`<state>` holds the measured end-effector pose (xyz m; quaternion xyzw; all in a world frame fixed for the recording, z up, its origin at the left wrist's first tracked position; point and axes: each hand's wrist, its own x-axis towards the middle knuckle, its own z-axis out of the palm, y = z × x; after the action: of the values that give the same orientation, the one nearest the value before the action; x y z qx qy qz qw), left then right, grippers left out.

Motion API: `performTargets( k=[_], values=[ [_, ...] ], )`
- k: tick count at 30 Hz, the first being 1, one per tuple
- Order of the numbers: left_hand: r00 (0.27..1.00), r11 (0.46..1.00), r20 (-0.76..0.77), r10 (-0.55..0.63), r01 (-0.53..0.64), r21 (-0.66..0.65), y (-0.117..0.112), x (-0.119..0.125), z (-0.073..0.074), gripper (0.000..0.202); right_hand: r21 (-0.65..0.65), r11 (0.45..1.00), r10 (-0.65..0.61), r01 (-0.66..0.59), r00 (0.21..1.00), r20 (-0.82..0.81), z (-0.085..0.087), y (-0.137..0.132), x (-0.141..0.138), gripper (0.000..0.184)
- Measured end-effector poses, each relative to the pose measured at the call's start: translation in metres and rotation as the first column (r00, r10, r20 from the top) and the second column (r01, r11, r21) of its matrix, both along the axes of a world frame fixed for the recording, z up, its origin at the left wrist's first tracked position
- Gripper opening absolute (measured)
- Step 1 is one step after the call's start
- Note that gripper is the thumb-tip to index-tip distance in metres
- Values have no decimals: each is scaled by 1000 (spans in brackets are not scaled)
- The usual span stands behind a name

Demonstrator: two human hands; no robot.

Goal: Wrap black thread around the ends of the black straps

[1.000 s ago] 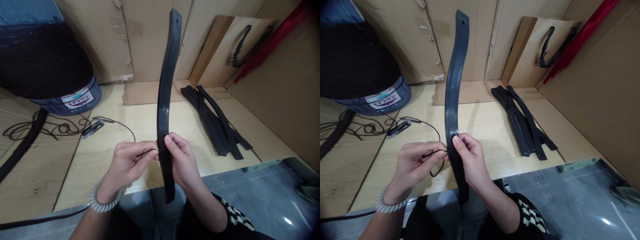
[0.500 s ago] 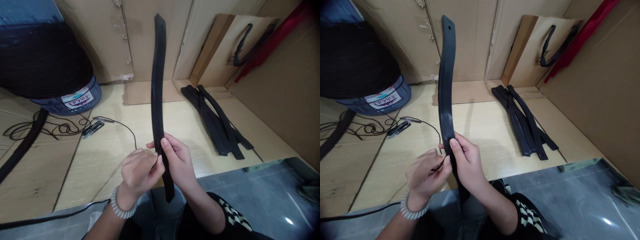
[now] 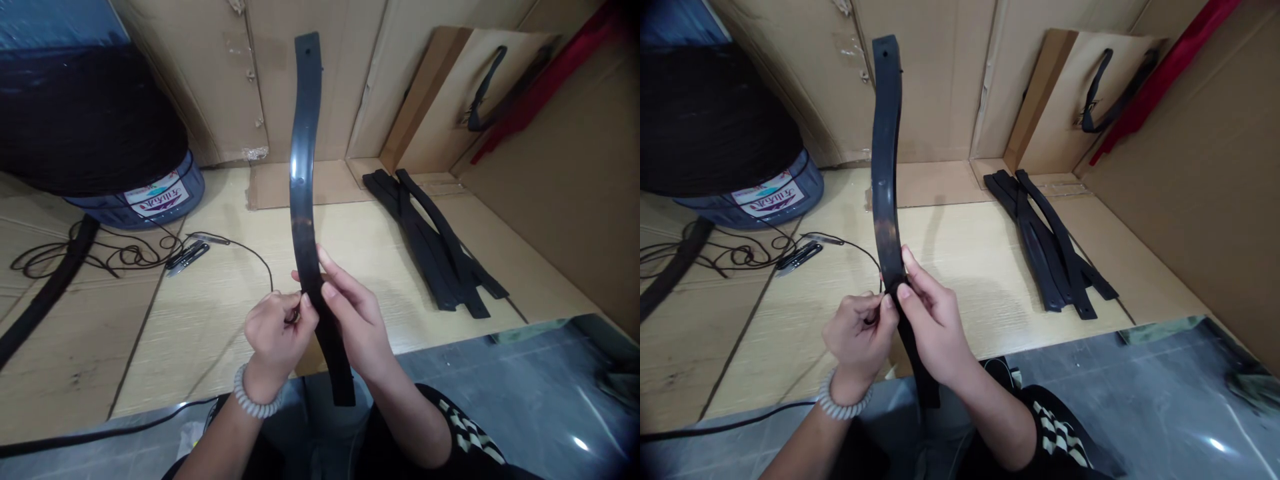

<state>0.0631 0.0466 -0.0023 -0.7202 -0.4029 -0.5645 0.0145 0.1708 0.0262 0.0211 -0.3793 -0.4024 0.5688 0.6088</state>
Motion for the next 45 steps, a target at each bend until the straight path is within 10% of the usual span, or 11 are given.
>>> performTargets(
  k=[11,35,45],
  values=[
    [997,993,-8,-82,83,84,4,-6,2,15,-9,996,-85,85,996,-30,-1,6,-6,50],
    [972,994,208,-106,101,37,4,-1,-10,10,144,986,130,-88,941,-314,-9,-3,-8,34],
    [981,989,145,-127,114,96,6,0,-4,13,157,984,-46,79,978,-201,0,-2,-16,30]
  ],
)
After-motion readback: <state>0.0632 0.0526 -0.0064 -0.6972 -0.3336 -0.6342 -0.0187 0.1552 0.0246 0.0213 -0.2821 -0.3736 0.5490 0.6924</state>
